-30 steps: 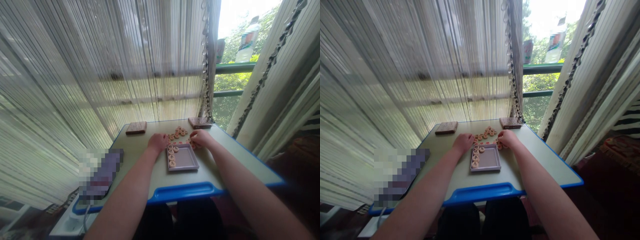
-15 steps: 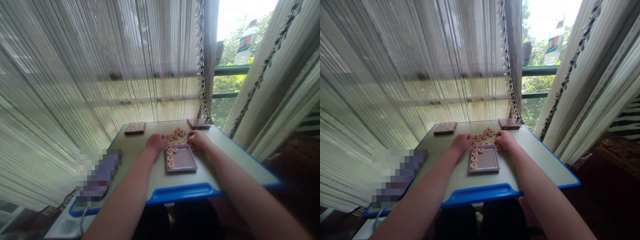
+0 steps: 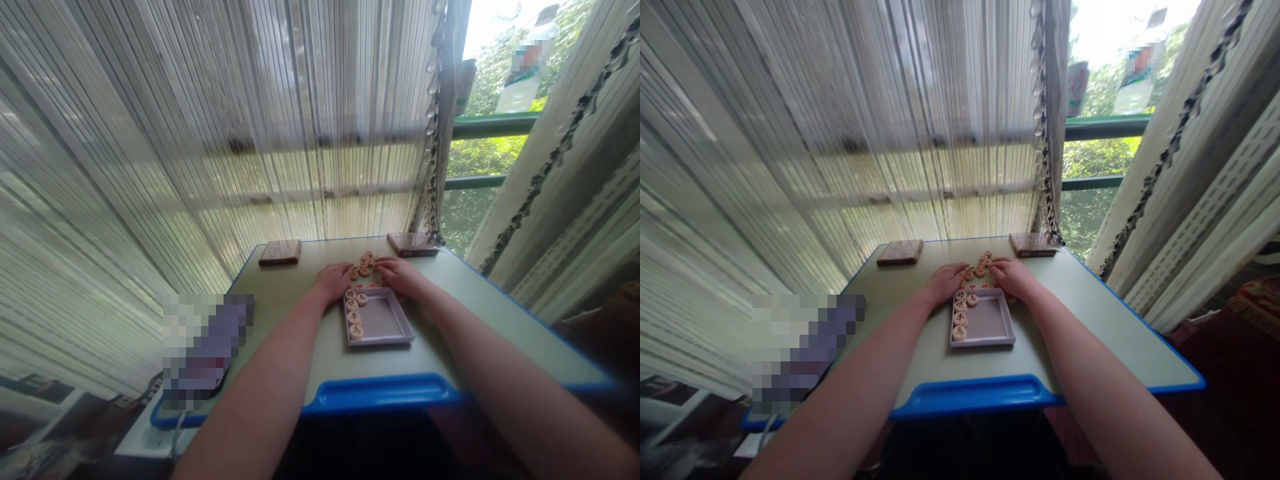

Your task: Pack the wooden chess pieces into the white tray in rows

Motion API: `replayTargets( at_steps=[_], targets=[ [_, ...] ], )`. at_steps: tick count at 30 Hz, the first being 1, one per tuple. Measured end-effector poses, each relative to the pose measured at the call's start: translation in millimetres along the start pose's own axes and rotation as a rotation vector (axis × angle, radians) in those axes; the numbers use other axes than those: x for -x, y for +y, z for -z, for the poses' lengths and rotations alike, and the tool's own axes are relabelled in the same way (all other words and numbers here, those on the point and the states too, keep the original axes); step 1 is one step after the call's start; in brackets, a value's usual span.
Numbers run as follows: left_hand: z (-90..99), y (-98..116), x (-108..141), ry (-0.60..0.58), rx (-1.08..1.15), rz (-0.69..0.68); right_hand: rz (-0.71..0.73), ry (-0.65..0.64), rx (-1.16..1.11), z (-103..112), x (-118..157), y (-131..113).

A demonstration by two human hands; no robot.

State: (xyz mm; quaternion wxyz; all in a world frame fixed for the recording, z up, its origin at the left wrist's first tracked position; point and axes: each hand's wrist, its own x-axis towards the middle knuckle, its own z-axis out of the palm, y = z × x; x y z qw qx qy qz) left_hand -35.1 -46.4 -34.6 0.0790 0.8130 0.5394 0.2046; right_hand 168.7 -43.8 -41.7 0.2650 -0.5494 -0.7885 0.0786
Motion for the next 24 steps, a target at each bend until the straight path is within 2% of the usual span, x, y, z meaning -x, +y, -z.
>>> replayTargets(
  at_steps=[8, 16, 18, 22, 24],
  targets=[
    [2.4, 3.7, -1.9, -0.119, 0.129, -0.034, -0.123, 0.031, 0.006, 4.6, -1.7, -0.1],
    [6.8, 0.8, 4.6, 0.042, 0.172, -0.074, -0.154, -0.021, 0.096, 12.4, 2.8, 11.9],
    [7.0, 1.2, 6.9, 0.015, 0.167, -0.078, -0.176, -0.014, 0.108, 12.5, 2.7, 13.5],
    [5.1, 3.0, 7.1, -0.126, 0.151, -0.131, -0.203, -0.009, 0.094, 11.2, 3.0, 11.6],
    [4.0, 3.2, 5.9, -0.133, 0.146, -0.120, -0.200, -0.008, 0.093, 11.2, 4.2, 10.0]
  ],
)
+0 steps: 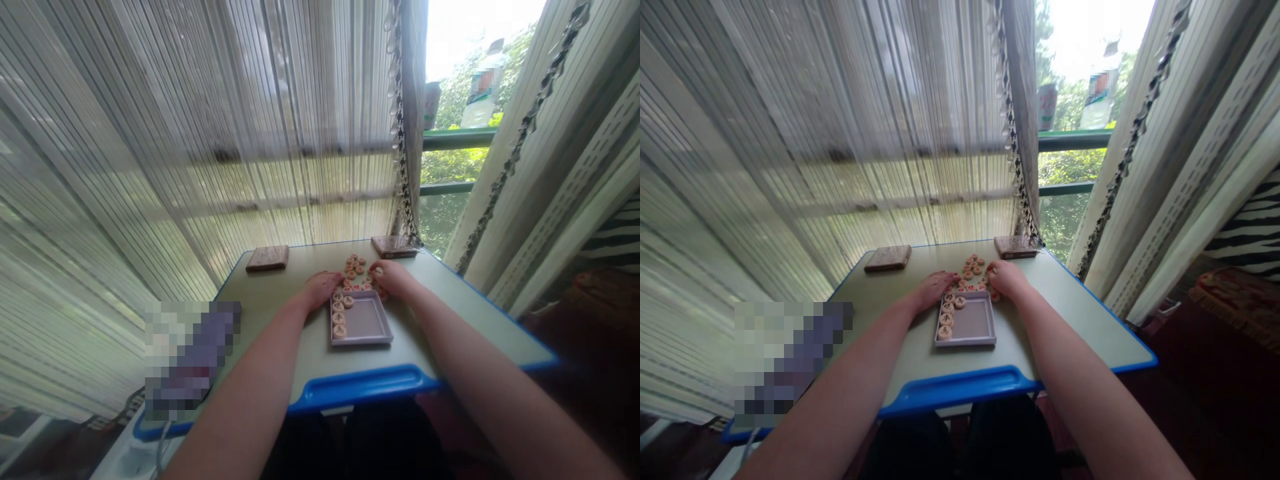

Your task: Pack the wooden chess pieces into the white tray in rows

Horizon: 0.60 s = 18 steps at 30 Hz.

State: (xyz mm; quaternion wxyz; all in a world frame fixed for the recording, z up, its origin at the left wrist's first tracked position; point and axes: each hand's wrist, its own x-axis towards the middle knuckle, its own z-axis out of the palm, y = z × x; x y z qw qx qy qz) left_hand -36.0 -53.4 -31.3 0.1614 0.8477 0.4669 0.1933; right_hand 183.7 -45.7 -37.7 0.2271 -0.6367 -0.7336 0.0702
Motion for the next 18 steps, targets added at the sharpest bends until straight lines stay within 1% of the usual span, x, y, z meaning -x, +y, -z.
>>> replayTargets(
  at_steps=[4, 9, 11, 15, 18],
  targets=[
    [1.1, -0.6, -0.7, 0.061, 0.019, 0.034, -0.005, 0.012, -0.010, -0.3, 2.0, 2.0],
    [5.8, 0.5, 3.2, 0.098, -0.045, 0.068, -0.082, 0.098, -0.078, -3.2, 0.1, 9.1],
    [6.1, 0.4, 4.2, 0.121, -0.036, 0.094, -0.071, 0.104, -0.074, -3.8, -0.7, 9.8],
    [2.1, -4.4, 0.9, 0.232, 0.112, 0.156, 0.037, 0.040, -0.040, -5.0, -1.3, 9.4],
    [1.8, -11.4, -4.4, 0.307, 0.258, 0.252, 0.045, 0.027, -0.013, -6.3, -2.3, 10.7]
  ],
)
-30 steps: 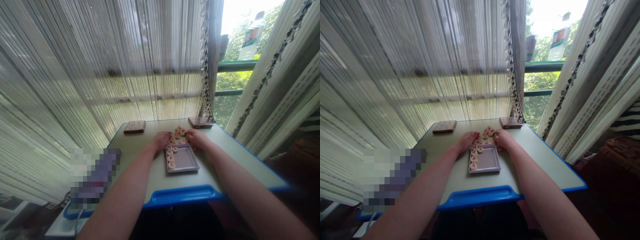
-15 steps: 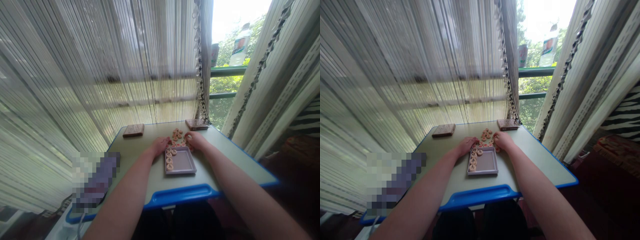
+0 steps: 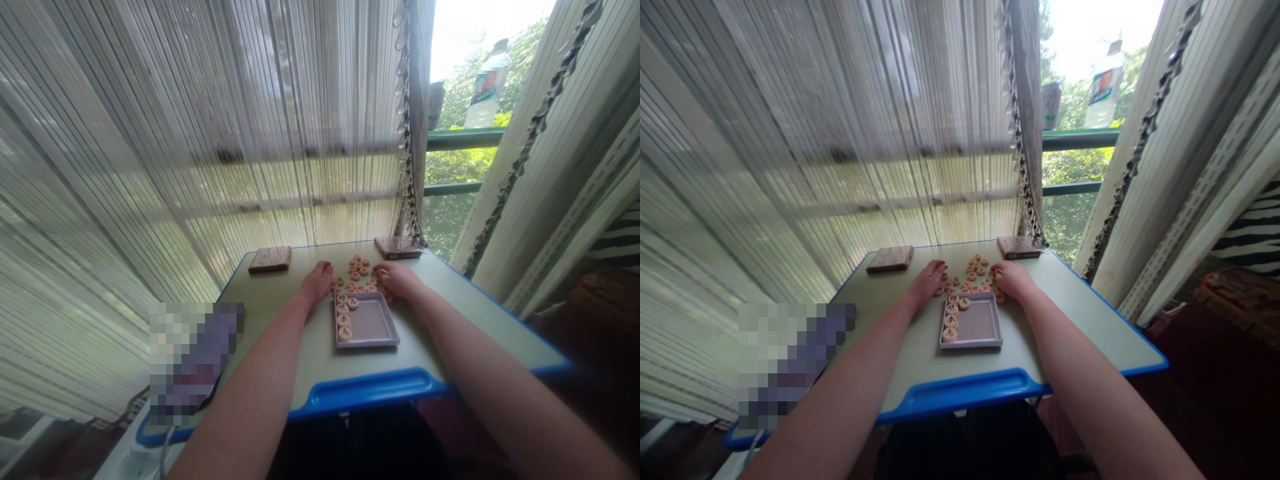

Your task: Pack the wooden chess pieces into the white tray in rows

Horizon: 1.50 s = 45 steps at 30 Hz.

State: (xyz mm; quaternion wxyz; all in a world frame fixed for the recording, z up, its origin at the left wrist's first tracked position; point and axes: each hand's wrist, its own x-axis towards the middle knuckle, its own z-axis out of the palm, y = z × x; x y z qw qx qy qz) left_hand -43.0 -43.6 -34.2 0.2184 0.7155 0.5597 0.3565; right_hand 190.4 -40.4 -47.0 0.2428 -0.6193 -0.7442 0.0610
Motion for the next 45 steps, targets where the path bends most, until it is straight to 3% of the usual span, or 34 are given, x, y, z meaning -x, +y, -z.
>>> replayTargets(
  at_steps=[5, 7, 9, 13, 18, 26, 32, 36, 41, 45],
  targets=[
    [20.8, -3.5, -6.2, 0.264, -0.020, 0.092, 0.001, 0.015, 0.032, 2.9, 1.3, -5.2],
    [31.3, -2.1, -3.3, 0.190, -0.158, 0.107, 0.039, 0.059, 0.038, 5.8, 4.0, -13.2],
    [37.9, 0.5, 1.7, 0.043, -0.290, 0.109, 0.091, 0.105, 0.023, 8.2, 7.1, -22.1],
    [38.9, 6.7, 11.2, -0.181, -0.366, 0.093, 0.174, 0.128, -0.038, 9.9, 11.4, -31.7],
    [37.8, 13.3, 16.4, -0.247, -0.384, 0.027, 0.229, 0.080, -0.093, 17.5, 15.9, -35.0],
    [41.1, 21.3, 25.4, -0.346, -0.403, -0.036, 0.419, -0.138, -0.112, 32.4, 35.3, -57.7],
    [37.6, 16.1, 22.4, -0.299, -0.488, -0.017, 0.452, -0.122, -0.034, 18.4, 30.8, -51.7],
    [37.9, 21.2, 22.1, -0.139, -0.534, -0.031, 0.440, -0.054, -0.105, 17.1, 30.3, -53.3],
    [33.2, 37.9, 27.1, -0.107, -0.384, -0.186, 0.404, 0.077, -0.211, 15.1, 28.3, -56.7],
    [25.5, 47.8, 30.7, -0.111, -0.278, -0.340, 0.356, 0.081, -0.317, 14.0, 26.6, -57.6]
  ],
)
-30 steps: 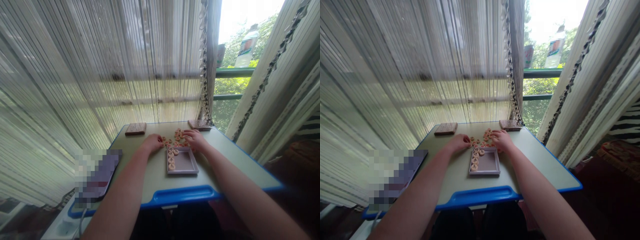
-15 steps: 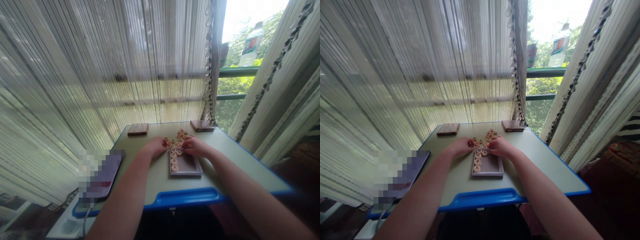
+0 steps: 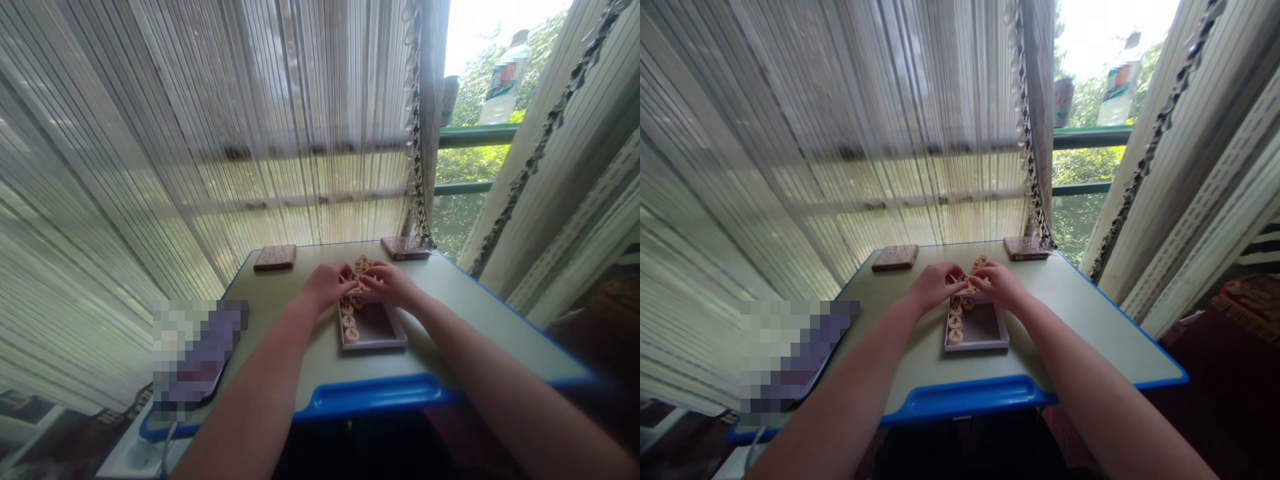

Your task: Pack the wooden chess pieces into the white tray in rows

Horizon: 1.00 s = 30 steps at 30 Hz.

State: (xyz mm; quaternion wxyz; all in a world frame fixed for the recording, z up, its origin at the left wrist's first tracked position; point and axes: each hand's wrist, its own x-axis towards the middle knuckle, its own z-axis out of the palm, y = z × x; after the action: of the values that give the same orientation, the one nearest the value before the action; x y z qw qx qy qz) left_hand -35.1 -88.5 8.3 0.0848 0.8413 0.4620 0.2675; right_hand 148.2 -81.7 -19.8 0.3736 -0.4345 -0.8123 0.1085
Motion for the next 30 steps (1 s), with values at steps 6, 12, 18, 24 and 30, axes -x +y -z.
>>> replayTargets(
  at_steps=[6, 12, 18, 24, 30],
  targets=[
    [-1.9, 7.3, 0.6, 0.039, -0.041, -0.069, -0.114, -0.030, -0.211, 3.2, -1.0, -8.9],
    [-1.9, -2.1, 1.6, 0.085, -0.107, -0.030, -0.084, -0.025, 0.059, 10.9, 1.0, -11.5],
    [-4.9, -12.4, 0.2, 0.054, -0.193, 0.071, -0.013, -0.190, 0.265, 1.4, 4.8, -12.1],
    [-9.1, -11.2, -0.2, 0.007, -0.266, 0.050, 0.005, -0.197, 0.417, -2.1, 8.0, -17.3],
    [-12.4, -13.2, -2.1, -0.059, -0.277, 0.070, -0.003, -0.309, 0.441, 0.7, 9.6, -19.9]
  ],
)
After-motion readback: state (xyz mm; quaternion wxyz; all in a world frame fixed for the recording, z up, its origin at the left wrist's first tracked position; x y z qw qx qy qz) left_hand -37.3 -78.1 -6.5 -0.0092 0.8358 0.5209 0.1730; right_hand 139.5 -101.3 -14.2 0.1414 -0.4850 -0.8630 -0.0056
